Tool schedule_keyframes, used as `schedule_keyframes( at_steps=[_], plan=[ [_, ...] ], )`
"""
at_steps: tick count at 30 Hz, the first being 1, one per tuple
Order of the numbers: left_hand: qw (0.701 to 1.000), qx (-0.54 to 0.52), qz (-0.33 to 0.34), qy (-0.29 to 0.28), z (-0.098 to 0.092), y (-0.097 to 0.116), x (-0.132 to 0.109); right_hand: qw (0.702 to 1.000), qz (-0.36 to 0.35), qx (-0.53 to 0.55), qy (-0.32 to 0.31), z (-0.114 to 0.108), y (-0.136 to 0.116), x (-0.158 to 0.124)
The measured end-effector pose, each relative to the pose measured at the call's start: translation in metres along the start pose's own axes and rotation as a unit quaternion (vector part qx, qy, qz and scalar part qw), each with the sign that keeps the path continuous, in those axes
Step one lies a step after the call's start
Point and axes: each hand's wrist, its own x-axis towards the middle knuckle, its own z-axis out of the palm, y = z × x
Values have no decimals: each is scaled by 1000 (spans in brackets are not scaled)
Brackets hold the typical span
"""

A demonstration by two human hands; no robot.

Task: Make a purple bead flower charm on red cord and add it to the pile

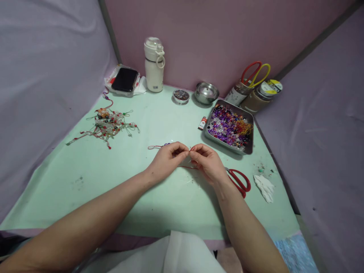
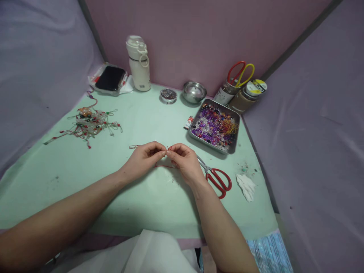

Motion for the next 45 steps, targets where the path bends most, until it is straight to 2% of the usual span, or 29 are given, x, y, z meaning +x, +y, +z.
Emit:
schedule_keyframes(
  at_steps=[7,14,21,25,29,33,40,45],
  plan=[
    [1000,11,24,4,-1,1,-1,999,10,31,-18,0,0,0],
    [996,-77,-54,5,3,-2,-2,998,13,47,-35,0,2,1],
    [999,-40,-21,16,3,0,-3,998,14,60,-35,0,4,2],
    [994,-91,-62,9,2,2,-2,1000,-3,13,-28,-1,5,1],
    [988,-119,-98,11,0,3,0,996,-65,-59,-31,1,7,-1],
    [992,-102,-76,8,-2,4,0,989,-99,-98,-49,2,8,-3],
    [999,-11,-29,15,-1,4,-3,989,-80,-100,-69,4,7,-4],
    [999,-35,-32,24,1,3,-4,993,-71,-78,-57,6,6,-5]
  ],
)
